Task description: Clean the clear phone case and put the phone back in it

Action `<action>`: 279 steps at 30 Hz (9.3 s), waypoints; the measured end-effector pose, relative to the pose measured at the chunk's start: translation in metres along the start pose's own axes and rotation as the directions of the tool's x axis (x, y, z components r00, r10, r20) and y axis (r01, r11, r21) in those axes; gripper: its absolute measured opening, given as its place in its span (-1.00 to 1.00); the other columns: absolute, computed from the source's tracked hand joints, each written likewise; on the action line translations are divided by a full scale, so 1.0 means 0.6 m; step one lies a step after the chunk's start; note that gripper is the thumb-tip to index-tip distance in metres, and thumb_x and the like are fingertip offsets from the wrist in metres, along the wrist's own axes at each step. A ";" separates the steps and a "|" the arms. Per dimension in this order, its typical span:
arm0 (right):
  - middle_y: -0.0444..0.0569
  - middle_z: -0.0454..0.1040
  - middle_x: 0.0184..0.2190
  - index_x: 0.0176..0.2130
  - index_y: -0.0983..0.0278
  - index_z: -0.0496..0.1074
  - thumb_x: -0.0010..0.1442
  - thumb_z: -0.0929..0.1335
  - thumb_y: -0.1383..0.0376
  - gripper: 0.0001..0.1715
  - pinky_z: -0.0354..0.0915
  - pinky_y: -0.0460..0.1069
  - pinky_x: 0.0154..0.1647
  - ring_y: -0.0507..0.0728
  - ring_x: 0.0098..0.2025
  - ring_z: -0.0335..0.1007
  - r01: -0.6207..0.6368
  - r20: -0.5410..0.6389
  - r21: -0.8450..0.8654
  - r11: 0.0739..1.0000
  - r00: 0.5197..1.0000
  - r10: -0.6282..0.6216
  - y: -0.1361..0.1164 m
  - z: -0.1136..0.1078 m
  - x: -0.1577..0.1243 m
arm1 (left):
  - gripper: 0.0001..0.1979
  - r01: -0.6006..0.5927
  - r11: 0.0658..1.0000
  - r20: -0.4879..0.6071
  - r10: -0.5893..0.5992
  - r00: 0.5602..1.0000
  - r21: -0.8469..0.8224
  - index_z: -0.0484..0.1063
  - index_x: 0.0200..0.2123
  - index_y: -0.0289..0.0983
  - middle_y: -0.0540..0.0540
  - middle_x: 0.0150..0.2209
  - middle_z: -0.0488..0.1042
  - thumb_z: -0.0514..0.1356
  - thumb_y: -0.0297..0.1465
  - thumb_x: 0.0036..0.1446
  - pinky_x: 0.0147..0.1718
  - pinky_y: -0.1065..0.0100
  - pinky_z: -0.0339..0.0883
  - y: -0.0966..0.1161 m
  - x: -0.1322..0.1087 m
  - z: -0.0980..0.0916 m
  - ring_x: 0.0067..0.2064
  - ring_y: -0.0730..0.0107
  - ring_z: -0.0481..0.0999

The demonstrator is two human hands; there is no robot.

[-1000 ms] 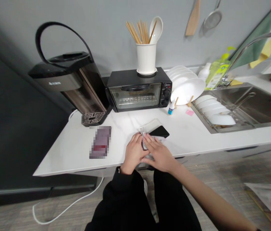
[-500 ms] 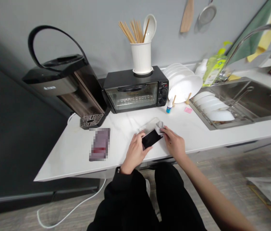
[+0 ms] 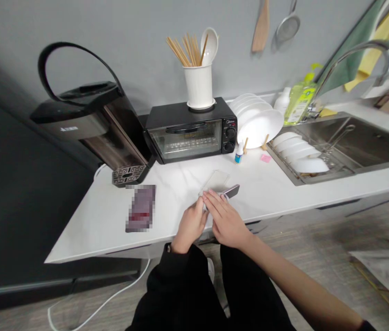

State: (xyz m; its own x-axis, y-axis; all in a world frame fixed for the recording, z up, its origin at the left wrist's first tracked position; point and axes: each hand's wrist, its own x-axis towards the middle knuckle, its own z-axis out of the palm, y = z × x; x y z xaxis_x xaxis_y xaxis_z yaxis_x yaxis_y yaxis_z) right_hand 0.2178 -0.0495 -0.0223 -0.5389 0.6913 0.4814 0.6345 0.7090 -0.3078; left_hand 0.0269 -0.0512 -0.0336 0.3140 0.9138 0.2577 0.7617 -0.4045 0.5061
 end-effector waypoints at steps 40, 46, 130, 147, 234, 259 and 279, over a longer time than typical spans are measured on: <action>-0.12 0.55 -0.41 -0.16 0.19 0.63 0.19 0.52 -0.07 -0.58 0.37 -0.03 -0.33 0.09 -0.40 0.40 -0.078 -0.103 0.968 0.240 0.745 0.659 0.027 -0.030 0.040 | -0.57 -0.044 0.777 -0.330 -0.215 0.919 -0.628 0.39 0.19 -0.21 -0.18 0.13 0.58 0.31 -0.29 0.29 0.05 0.29 0.52 0.140 0.064 -0.046 0.09 0.21 0.62; -0.06 0.60 -0.29 -0.18 0.20 0.57 0.19 0.50 -0.07 -0.58 0.43 -0.02 -0.21 0.11 -0.26 0.48 0.008 -0.129 0.988 0.154 0.590 0.797 0.019 -0.012 0.037 | -0.52 0.234 0.720 0.051 -0.266 0.963 -0.653 0.27 0.31 -0.16 -0.16 0.10 0.57 0.19 -0.28 0.36 -0.19 0.25 0.64 0.127 0.015 -0.010 -0.05 0.19 0.67; -0.14 0.42 -0.54 -0.37 0.21 0.49 0.08 0.39 -0.40 -0.26 0.26 -0.02 -0.43 0.08 -0.49 0.28 -0.405 0.171 0.870 0.279 0.781 0.601 0.081 -0.020 0.023 | -0.64 0.318 0.704 -0.010 -0.419 0.908 -0.635 0.43 0.09 -0.15 -0.08 -0.15 0.56 0.21 -0.12 0.32 -0.53 0.36 0.56 0.045 0.030 -0.055 -0.35 0.28 0.65; -0.09 0.65 -0.34 -0.20 0.16 0.58 0.09 0.53 -0.17 -0.49 0.41 0.01 -0.30 0.17 -0.30 0.54 -0.200 0.239 0.969 -0.146 0.596 0.767 0.003 0.003 0.019 | -0.58 0.137 0.572 -0.201 -0.488 0.849 -0.809 0.33 -0.02 -0.21 -0.05 -0.16 0.51 0.35 -0.14 0.20 -0.33 0.46 0.53 0.078 0.057 -0.041 -0.22 0.39 0.59; -0.11 0.64 -0.43 -0.28 0.18 0.58 0.05 0.56 -0.17 -0.49 0.39 -0.03 -0.45 0.13 -0.43 0.53 -0.271 0.327 0.942 -0.196 0.626 0.707 0.020 -0.030 0.015 | -0.56 0.208 0.627 -0.158 -0.476 0.865 -0.751 0.41 0.04 -0.21 0.03 -0.43 0.52 0.31 -0.08 0.23 -0.37 0.38 0.44 0.081 0.094 -0.072 -0.38 0.31 0.58; 0.07 0.66 0.01 -0.04 0.21 0.59 0.29 0.31 -0.22 -0.37 0.33 0.34 0.30 0.35 0.25 0.47 -0.223 0.460 0.859 -0.461 0.733 0.501 0.052 -0.053 0.059 | -0.52 0.380 0.566 0.291 -0.246 0.925 -0.731 0.46 0.00 -0.25 -0.11 -0.16 0.54 0.30 -0.01 0.21 -0.51 0.46 0.52 0.052 0.043 -0.052 -0.25 0.31 0.58; -0.06 0.50 0.25 0.17 0.06 0.51 0.27 0.25 -0.38 -0.19 0.15 0.29 0.43 0.28 0.44 0.18 0.005 0.232 0.919 -0.395 0.803 0.550 -0.010 -0.076 0.076 | -0.36 0.403 0.309 0.239 -0.454 0.858 -0.861 0.29 -0.28 -0.22 0.09 -0.49 0.42 0.41 0.17 -0.05 -0.64 0.48 0.40 0.079 0.063 -0.013 -0.56 0.49 0.46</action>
State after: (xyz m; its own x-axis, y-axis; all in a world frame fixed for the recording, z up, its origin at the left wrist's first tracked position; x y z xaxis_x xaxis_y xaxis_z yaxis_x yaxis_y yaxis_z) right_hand 0.2144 -0.0288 0.0388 -0.2125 0.9768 0.0266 -0.7620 -0.1486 -0.6303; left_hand 0.0707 -0.0361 0.0066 0.0587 0.9769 -0.2055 -0.1265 0.2115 0.9691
